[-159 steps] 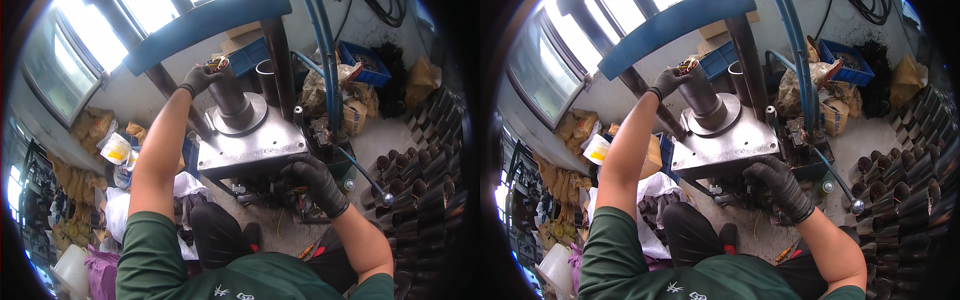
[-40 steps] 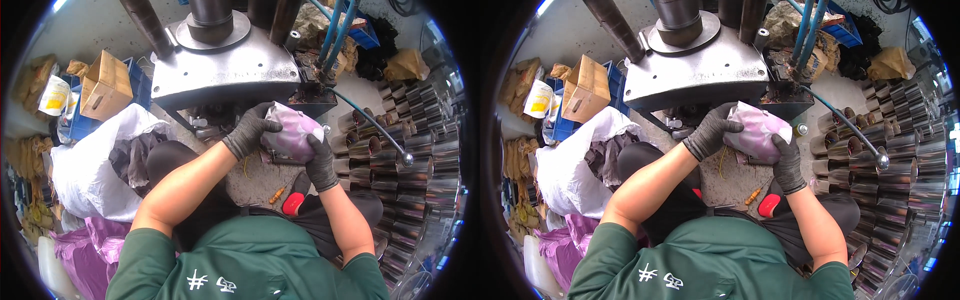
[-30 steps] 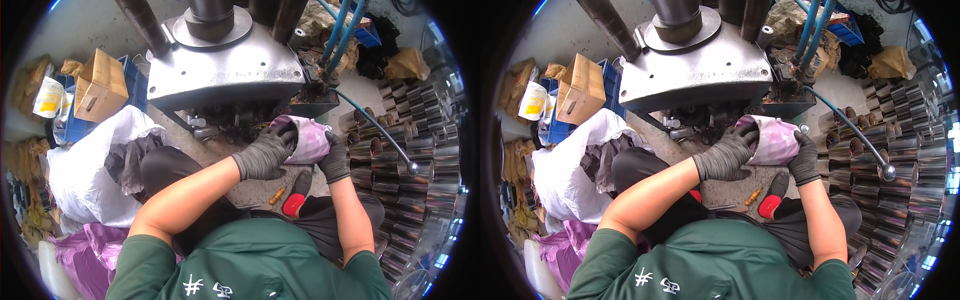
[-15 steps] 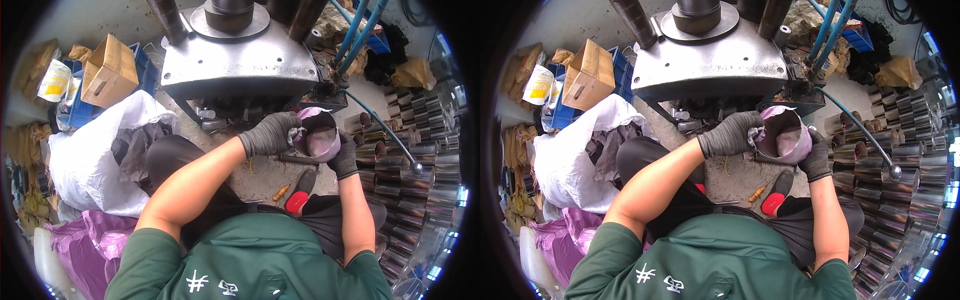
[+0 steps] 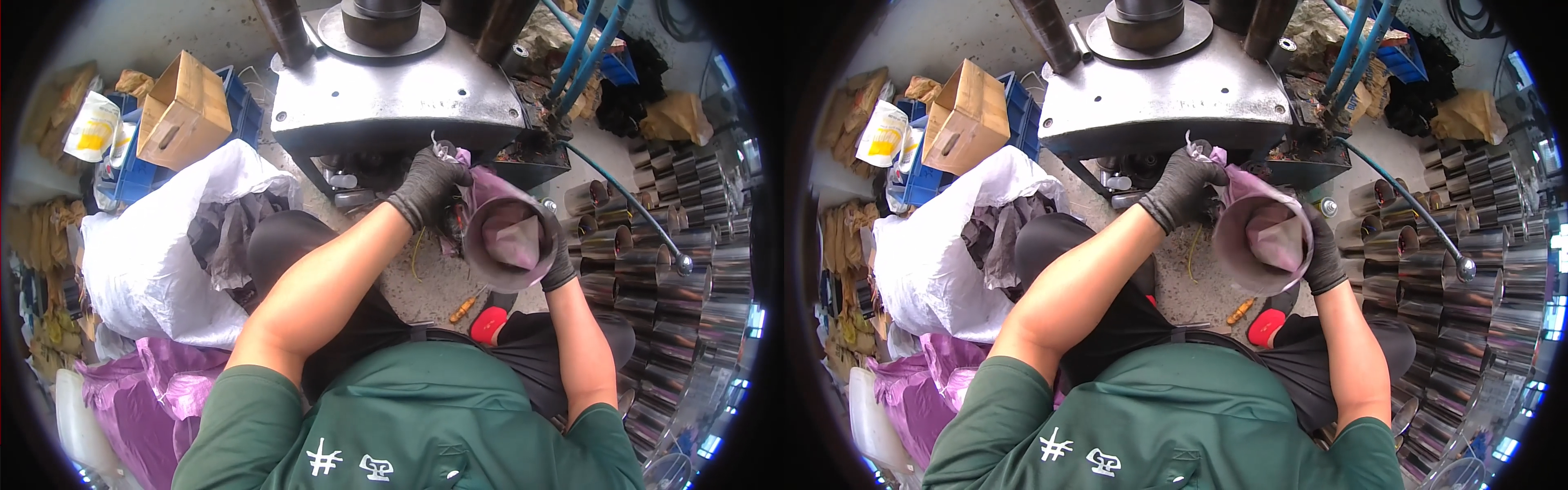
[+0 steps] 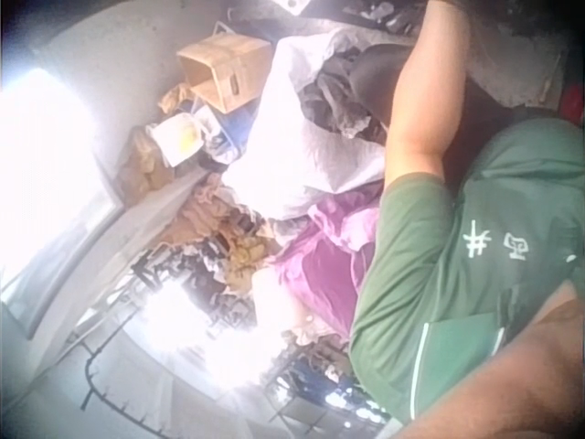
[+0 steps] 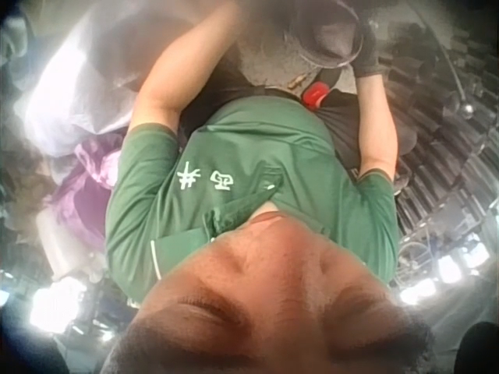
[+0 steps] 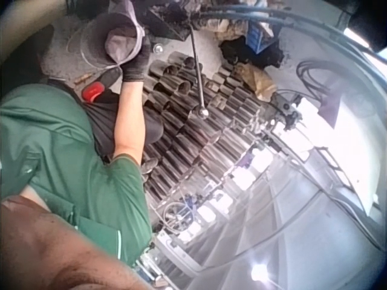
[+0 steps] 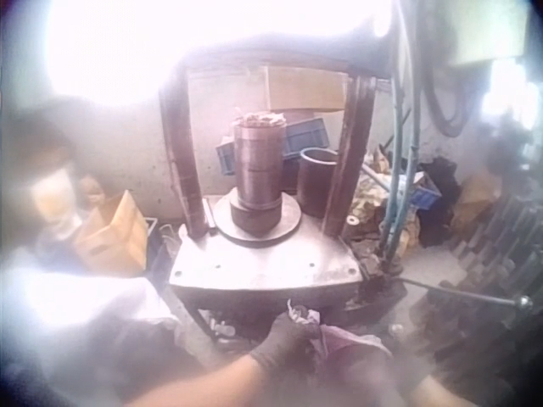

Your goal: The person cleans a metal cylinder with a cloth, places it into a press machine, and then fits a motor stator into the cylinder using a tool to push the wires into place.

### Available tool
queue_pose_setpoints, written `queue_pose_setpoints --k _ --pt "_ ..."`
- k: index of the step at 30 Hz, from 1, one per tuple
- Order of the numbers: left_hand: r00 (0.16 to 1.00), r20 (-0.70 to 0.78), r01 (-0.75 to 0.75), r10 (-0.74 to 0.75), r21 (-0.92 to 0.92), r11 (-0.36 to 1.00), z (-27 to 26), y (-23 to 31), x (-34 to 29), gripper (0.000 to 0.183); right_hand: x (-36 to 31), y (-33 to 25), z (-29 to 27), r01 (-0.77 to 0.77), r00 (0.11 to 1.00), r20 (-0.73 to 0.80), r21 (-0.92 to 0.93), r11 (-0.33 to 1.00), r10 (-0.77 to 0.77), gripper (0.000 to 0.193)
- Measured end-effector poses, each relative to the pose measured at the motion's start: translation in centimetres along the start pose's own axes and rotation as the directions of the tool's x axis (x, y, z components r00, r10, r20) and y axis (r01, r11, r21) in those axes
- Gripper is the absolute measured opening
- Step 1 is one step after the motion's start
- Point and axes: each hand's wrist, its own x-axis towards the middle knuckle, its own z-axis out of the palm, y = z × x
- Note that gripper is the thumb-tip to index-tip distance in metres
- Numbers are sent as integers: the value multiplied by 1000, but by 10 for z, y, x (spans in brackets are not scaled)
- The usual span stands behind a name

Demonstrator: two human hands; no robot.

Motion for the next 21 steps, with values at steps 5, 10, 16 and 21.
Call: queue_pose_setpoints --k 5,10,16,21 --pt "964 201 119 -172 251 961 38 9 16 12 7 17 12 -30 981 -149 -750 661 -124 81" --pt "742 355 671 -569 -400 625 48 28 0 22 27 122 3 238 971 214 -878 415 -103 64" --pt "683 564 623 -464 -118 773 54 18 -8 47 27 177 -30 150 983 178 -921 -359 -46 13" --pt "648 550 702 -527 -163 693 72 -10 -28 54 36 155 -16 179 862 420 -777 -604 -285 15"
